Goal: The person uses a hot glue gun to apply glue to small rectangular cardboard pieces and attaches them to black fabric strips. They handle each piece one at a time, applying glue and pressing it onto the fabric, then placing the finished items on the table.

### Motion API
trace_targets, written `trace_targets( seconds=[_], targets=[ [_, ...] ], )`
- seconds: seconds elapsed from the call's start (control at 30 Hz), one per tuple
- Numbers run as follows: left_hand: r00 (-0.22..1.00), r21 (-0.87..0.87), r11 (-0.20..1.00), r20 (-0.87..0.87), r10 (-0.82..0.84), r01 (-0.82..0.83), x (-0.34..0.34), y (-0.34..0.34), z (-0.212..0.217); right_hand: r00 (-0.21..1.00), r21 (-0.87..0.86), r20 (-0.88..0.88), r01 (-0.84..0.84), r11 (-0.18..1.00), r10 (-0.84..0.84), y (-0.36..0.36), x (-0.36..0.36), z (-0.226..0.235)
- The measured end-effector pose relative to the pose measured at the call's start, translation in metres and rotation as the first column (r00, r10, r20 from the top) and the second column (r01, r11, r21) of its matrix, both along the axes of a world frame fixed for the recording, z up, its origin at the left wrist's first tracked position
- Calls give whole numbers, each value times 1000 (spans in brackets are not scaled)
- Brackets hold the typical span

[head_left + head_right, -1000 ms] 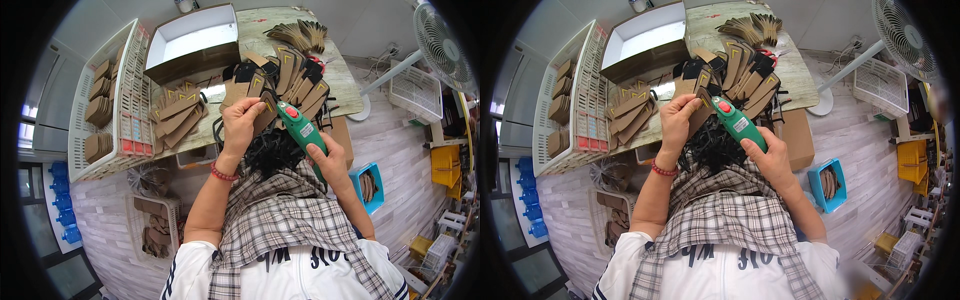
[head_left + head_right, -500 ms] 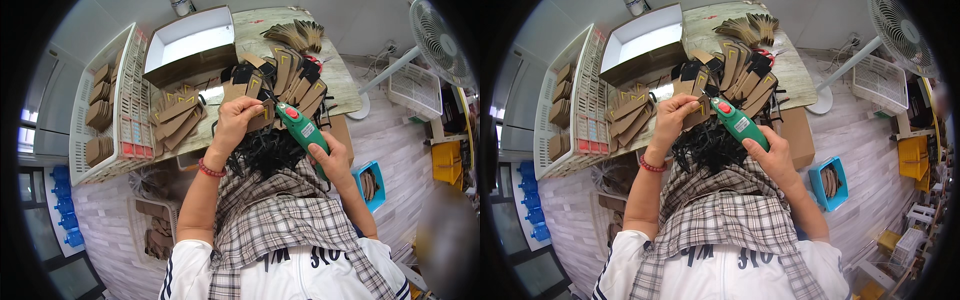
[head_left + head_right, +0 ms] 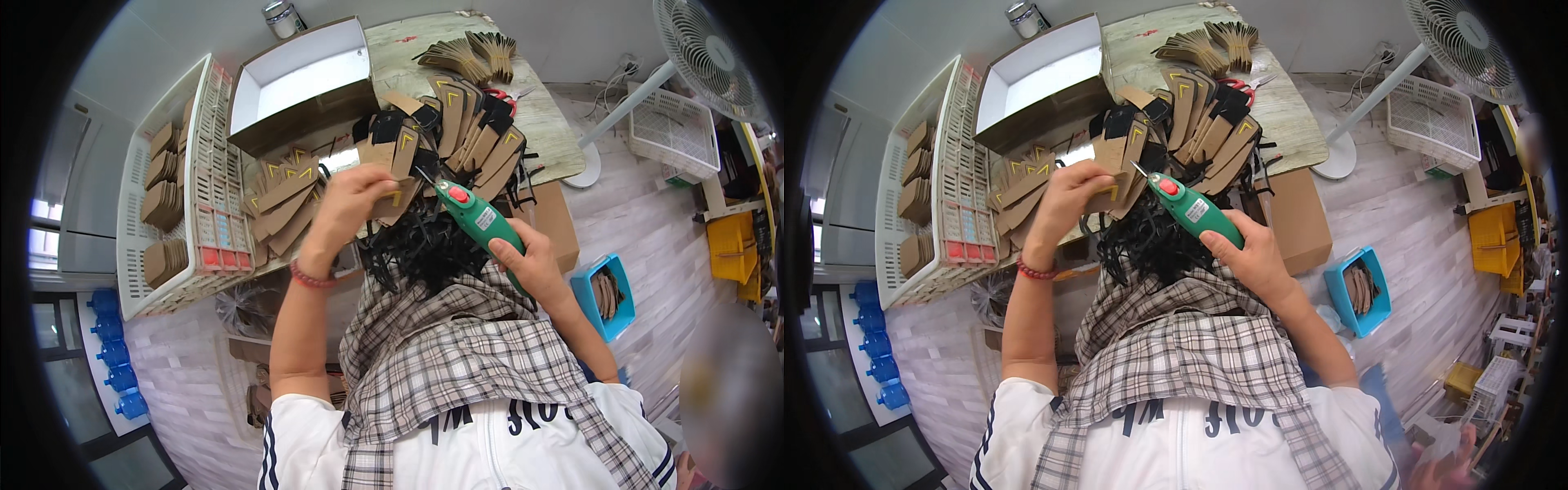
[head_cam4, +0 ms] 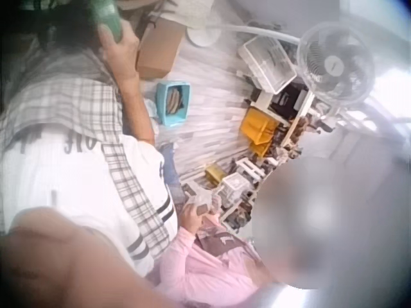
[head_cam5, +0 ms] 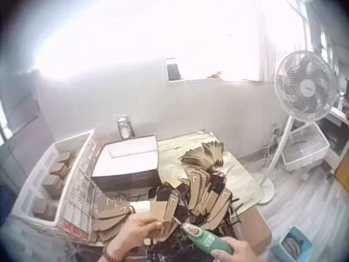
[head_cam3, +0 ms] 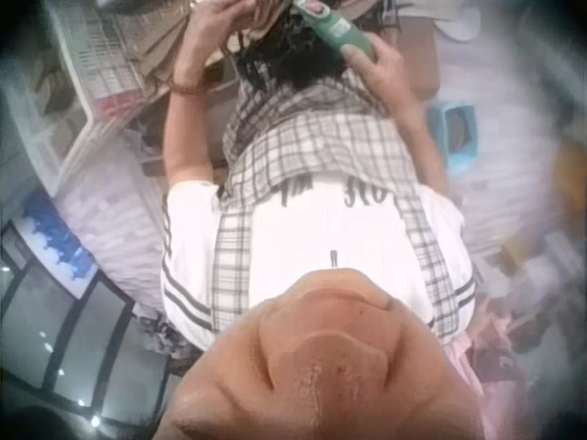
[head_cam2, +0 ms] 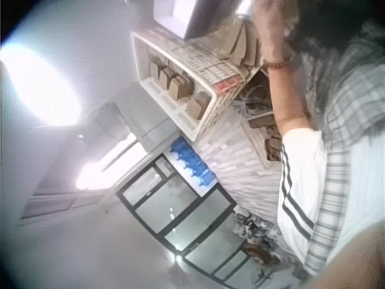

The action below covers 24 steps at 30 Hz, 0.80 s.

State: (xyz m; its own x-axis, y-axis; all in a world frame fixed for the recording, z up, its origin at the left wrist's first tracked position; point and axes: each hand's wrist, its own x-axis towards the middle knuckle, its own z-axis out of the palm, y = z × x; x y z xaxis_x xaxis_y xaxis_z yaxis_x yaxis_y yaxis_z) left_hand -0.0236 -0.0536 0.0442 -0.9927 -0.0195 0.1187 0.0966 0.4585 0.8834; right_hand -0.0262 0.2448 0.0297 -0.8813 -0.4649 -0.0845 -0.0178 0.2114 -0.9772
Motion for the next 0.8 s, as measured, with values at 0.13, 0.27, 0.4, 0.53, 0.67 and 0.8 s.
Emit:
trace_targets(
  seconds=[0.13,0.27,0.4,0.53,0.67,0.8],
  targets=[
    [933,19,933,-16,359,-359,5,-84,-20,998,34,35,45,998,-46,7,5,-10],
    [817,-466,671,-367,446,-576,-26,-74,-44,987,36,9,159,987,-159,14,7,-28],
    [873,-460,770,-417,251,-441,-76,-22,-84,975,88,60,207,974,-213,10,17,-22],
    [899,-599,670,-288,331,-438,-100,-23,-104,966,185,-150,238,953,-213,32,12,-32],
    [910,-526,745,-180,373,-409,-115,-19,-91,936,76,-115,342,937,-332,71,7,-45],
    [927,-91,923,-67,370,-375,-119,-70,-95,906,152,-296,357,922,-302,97,-6,-55]
  ],
)
